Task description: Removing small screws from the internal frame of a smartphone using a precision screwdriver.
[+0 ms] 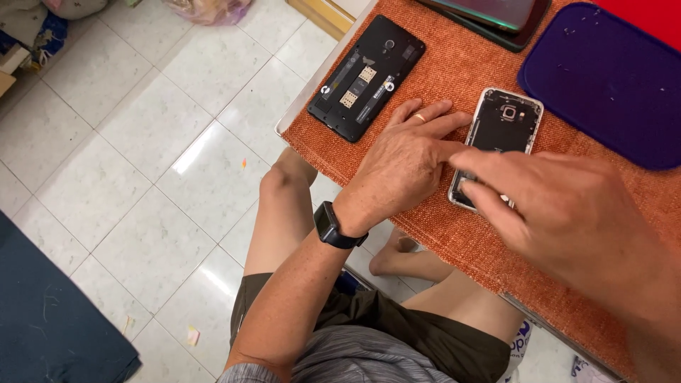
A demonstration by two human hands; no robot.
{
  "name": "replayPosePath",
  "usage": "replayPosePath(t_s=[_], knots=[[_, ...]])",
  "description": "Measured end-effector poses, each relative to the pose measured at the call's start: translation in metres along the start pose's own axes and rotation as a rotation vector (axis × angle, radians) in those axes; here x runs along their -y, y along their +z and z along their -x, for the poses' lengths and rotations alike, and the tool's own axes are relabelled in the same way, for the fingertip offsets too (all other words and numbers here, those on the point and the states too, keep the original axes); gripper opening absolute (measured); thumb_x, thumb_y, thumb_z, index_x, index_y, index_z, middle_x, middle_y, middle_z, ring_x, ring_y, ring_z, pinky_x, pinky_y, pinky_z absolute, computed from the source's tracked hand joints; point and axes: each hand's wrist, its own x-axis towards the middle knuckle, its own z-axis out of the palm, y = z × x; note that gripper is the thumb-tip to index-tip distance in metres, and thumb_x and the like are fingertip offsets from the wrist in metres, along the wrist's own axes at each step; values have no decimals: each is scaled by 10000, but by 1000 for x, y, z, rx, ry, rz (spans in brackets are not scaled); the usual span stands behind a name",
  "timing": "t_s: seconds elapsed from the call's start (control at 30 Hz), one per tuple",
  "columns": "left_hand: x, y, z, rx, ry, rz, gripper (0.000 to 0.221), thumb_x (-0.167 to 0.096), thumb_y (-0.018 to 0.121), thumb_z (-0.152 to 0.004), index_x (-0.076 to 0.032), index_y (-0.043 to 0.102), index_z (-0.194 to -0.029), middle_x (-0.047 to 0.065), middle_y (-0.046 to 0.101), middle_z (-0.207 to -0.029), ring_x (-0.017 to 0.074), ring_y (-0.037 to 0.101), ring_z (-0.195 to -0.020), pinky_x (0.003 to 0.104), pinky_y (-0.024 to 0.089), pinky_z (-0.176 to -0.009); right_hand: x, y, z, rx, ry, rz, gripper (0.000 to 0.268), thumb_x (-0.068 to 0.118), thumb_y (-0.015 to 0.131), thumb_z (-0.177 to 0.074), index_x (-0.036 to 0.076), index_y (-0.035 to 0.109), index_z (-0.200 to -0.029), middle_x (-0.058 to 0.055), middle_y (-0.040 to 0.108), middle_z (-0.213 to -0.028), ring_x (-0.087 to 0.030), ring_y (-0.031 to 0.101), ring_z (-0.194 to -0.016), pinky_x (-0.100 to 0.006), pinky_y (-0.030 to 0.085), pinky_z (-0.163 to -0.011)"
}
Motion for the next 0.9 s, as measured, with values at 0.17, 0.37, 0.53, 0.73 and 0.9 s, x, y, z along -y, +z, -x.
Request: replayPosePath(t_s=[0.17, 0.37, 0.53, 0.73, 0.9], knots=[[5, 2, 1, 68, -54, 41, 401, -24, 748, -845, -231, 768, -1188, 99, 593, -1458, 322, 439, -1457, 568, 248, -1236, 2, -3, -5, 48, 56, -121, 374, -5, 664, -912, 103, 680, -1270, -3, 683, -789, -192, 652, -691, -398, 546, -747], [-3, -5, -2, 56, -40, 9, 437, 62, 569, -898, -194, 773, -1187, 60, 607, -1440, 373, 486, -1426, 584, 298, -1207, -3, 3, -4, -46, 43, -54, 316, 114, 772, -949, 90, 715, -1258, 2, 705, -830, -177, 659, -713, -355, 543, -747], [-3, -8, -3, 47, -13, 34, 218, -99, 734, -940, -193, 777, -1132, 87, 625, -1380, 339, 499, -1383, 548, 317, -1151, 1, -3, -4, 27, 39, -229, 420, -33, 656, -891, 78, 668, -1296, -26, 762, -998, -171, 719, -819, -355, 557, -725], [-1, -2, -2, 48, -35, -9, 456, 62, 539, -905, -214, 776, -1180, 64, 629, -1422, 372, 502, -1409, 562, 321, -1165, 0, 1, -3, -71, 56, -71, 302, 11, 713, -945, 92, 727, -1236, 7, 755, -914, -147, 680, -714, -337, 534, -631], [-3, -7, -2, 88, -27, 7, 208, -192, 718, -974, -184, 767, -1175, 132, 593, -1433, 379, 456, -1423, 565, 310, -1173, 4, -2, -2, 54, 25, -229, 502, -36, 603, -861, 97, 646, -1343, -36, 743, -1056, -188, 710, -980, -372, 554, -841]])
